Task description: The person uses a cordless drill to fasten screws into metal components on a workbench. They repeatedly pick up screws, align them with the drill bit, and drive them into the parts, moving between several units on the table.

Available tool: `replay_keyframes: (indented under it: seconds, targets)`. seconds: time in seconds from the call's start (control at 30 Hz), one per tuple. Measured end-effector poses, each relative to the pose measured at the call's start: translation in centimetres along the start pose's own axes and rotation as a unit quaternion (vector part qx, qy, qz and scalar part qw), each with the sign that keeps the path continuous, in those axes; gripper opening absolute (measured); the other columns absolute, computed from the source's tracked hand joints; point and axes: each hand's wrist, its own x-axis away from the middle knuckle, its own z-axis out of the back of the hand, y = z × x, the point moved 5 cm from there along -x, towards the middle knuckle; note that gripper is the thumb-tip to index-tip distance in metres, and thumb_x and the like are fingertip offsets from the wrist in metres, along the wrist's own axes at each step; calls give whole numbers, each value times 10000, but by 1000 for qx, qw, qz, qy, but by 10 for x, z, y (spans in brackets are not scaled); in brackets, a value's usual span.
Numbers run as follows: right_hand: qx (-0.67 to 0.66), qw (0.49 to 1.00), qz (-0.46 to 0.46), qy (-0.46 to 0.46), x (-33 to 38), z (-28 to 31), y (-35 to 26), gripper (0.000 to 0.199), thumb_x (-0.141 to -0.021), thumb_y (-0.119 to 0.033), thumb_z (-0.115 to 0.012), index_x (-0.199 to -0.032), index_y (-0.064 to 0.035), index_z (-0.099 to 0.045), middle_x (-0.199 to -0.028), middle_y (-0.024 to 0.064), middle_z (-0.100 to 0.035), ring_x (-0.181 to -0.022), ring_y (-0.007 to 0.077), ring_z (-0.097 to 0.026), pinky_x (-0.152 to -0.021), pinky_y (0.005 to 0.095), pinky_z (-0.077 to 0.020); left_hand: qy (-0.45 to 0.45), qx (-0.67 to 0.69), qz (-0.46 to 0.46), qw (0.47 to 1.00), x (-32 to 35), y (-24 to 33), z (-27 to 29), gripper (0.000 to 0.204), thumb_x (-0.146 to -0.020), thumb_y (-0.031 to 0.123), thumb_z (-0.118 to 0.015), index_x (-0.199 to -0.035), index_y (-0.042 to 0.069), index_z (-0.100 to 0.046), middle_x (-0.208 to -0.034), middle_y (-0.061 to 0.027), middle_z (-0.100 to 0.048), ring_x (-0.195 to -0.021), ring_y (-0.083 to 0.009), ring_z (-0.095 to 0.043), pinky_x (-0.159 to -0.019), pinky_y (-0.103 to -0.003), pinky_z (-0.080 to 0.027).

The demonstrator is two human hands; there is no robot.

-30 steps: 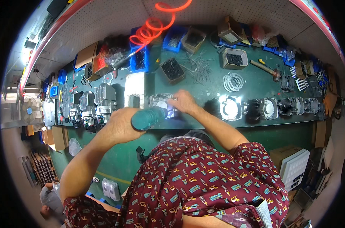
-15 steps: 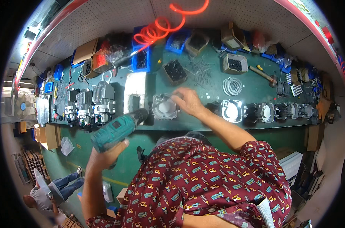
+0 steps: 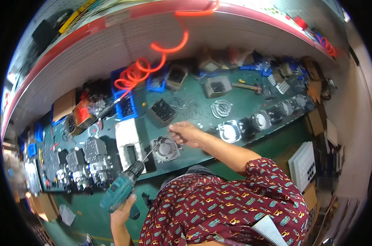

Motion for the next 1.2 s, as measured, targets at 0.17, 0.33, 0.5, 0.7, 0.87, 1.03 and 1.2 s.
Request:
replay_keyframes:
  seconds: [0.17,0.33,0.5,0.7,0.87,1.03,1.2]
  targets:
    - [97,984,102,112,28,44,-53,118,-955,-149,-674,-990,-39,-651,-831,21,-649,-654,95,-574,-559,233,-498,-32,0,54,998,-15,14,-2,353,-836,84,-794,-1162,42,-668,-1063,-69,-689,-952,-160,-628,-825,-322,-522]
    - [139,968,122,171,36,117,-100,142,-961,-128,-629,-1040,-16,-667,-820,9,-619,-704,99,-575,-639,271,-529,-38,5,79,996,-24,6,-3,365,-838,67,-785,-1178,33,-657,-1062,-80,-691,-937,-169,-639,-811,-324,-539]
    - [318,885,149,306,3,222,-140,155,-901,-182,-684,-928,-32,-709,-782,37,-662,-669,138,-612,-580,325,-524,-9,-12,91,996,-28,1,-13,366,-845,47,-773,-1187,12,-646,-1085,-95,-692,-942,-172,-647,-796,-328,-556]
    - [575,666,228,417,-47,318,-189,141,-778,-103,-682,-893,-76,-759,-852,159,-734,-811,292,-721,-774,394,-568,19,-65,136,988,-23,20,-34,342,-863,35,-755,-1186,8,-647,-1079,-89,-695,-979,-171,-636,-853,-341,-529]
    - [652,604,192,416,-66,356,-206,198,-826,-138,-673,-1005,-125,-757,-1043,171,-720,-1017,352,-680,-869,442,-556,36,-28,140,989,-20,12,-54,303,-880,78,-740,-1165,13,-660,-1079,-75,-696,-964,-159,-634,-849,-338,-517]
    - [765,493,275,310,-87,222,-185,230,-816,-172,-674,-1034,-131,-736,-1075,141,-687,-1014,344,-650,-829,484,-552,39,-68,124,989,-17,3,-70,282,-883,100,-741,-1146,21,-675,-1049,-66,-702,-927,-159,-635,-824,-338,-516]
    - [758,580,297,1,-139,92,-90,166,-842,-205,-630,-929,-97,-720,-994,136,-701,-952,349,-671,-839,476,-551,34,-119,64,990,-24,17,-91,268,-874,147,-756,-1112,42,-689,-1015,-64,-705,-898,-186,-653,-800,-362,-524]
